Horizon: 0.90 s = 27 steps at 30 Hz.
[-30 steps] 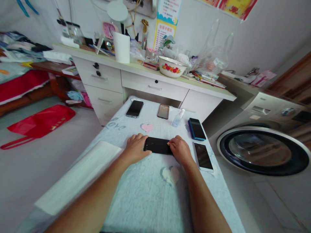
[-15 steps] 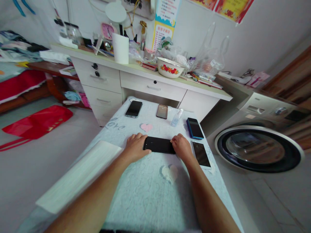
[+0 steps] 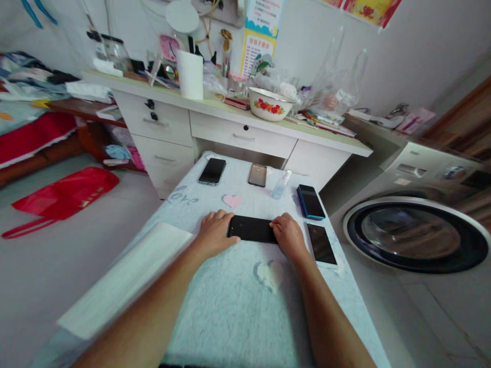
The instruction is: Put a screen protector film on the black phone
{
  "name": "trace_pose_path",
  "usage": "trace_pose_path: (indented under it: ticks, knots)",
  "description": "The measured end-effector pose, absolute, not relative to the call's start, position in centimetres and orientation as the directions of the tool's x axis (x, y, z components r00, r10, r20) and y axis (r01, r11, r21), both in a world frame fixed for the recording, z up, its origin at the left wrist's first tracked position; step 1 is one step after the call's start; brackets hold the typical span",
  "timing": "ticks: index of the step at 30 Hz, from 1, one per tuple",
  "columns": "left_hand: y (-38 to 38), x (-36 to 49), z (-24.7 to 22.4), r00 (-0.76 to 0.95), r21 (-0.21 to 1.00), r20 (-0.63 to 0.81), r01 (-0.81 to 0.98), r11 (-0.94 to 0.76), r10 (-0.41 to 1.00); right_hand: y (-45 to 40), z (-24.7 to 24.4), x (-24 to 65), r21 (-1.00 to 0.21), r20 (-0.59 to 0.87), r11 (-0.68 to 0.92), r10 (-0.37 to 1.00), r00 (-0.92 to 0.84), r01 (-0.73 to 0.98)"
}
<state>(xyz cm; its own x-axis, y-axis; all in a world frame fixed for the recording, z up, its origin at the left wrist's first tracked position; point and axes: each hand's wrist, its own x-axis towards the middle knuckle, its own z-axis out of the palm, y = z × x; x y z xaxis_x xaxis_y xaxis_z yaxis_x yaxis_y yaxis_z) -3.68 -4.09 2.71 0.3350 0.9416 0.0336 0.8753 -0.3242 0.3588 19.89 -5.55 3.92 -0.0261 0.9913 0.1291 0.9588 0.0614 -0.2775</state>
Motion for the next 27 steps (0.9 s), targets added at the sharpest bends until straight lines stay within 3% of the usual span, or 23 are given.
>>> trace_pose_path:
  ticks: [9,21,27]
  knots:
    - [-4.03,-3.69,2.64,0.330,0.355,0.024,0.880,-0.317,0.944,-6.02,4.26,20.36,-0.371,0.113,0.220,0.975,-0.191,0.902]
    - [-3.90,-3.77,2.08,0.327,0.349,0.023,0.883,-0.314,0.945,-5.93,3.42,20.96,-0.300,0.198,0.040,0.980,0.022,0.953]
    - [-3.92,-3.79,2.19,0.328,0.351,0.023,0.882,-0.315,0.944,-6.07,3.70,20.65,-0.309,0.166,0.135,0.982,-0.087,0.941]
